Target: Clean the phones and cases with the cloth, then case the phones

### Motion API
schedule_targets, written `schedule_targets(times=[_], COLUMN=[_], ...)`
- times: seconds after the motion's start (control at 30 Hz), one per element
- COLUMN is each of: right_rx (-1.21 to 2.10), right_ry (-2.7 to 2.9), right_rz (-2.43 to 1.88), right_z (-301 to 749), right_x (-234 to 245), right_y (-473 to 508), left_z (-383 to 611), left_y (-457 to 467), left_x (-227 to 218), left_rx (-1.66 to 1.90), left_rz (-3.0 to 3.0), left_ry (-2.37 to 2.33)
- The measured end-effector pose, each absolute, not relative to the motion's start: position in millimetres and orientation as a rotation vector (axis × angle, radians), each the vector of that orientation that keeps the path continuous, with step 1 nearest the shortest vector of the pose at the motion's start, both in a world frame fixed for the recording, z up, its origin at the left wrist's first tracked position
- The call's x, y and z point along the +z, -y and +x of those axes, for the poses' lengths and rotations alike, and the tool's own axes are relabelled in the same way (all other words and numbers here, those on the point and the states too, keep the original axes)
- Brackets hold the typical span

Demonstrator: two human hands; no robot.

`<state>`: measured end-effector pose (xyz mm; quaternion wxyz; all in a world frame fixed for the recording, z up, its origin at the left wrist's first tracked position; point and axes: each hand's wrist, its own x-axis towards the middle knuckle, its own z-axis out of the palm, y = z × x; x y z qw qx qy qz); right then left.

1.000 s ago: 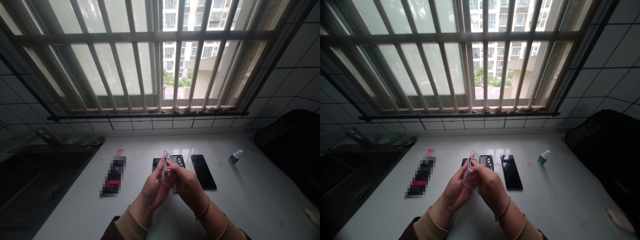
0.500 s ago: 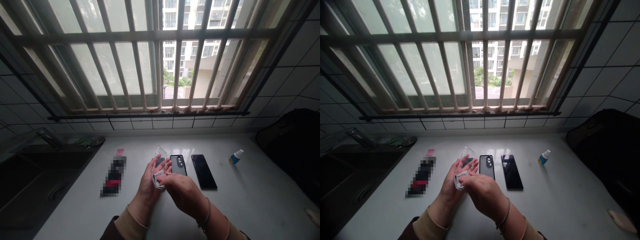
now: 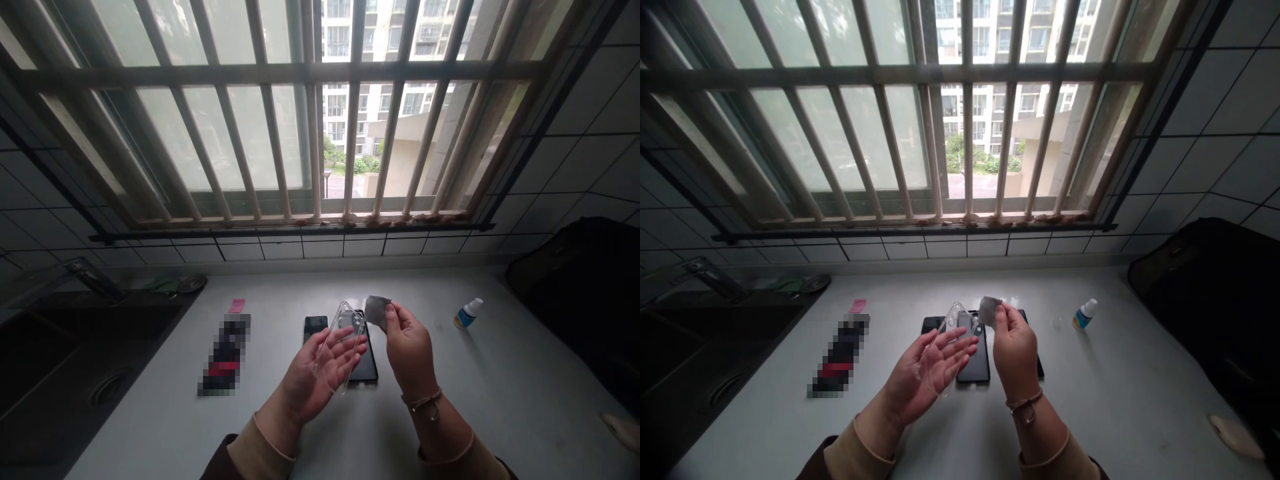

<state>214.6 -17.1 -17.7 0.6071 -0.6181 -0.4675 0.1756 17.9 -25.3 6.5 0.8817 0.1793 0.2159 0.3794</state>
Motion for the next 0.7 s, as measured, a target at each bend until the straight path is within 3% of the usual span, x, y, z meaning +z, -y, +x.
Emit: schedule_targets(times=[0.1,0.27,0.7], right_rx=[0.248,0.239,0.403], right_ry=[1.339,1.806,1.947], right_rz=[-1.471,-1.163,-0.794], right_z=[211,195,181], right_x=[-13,-16,-5], right_y=[24,30,43], left_z=[18,20,12], left_y=[27,22,4], left_x=[6,-3,1], left_rx=[0.783,0.930,1.190], left_rz=[0.364,0.320,0.213], left_ry=[-0.447,-0.498,-0.686])
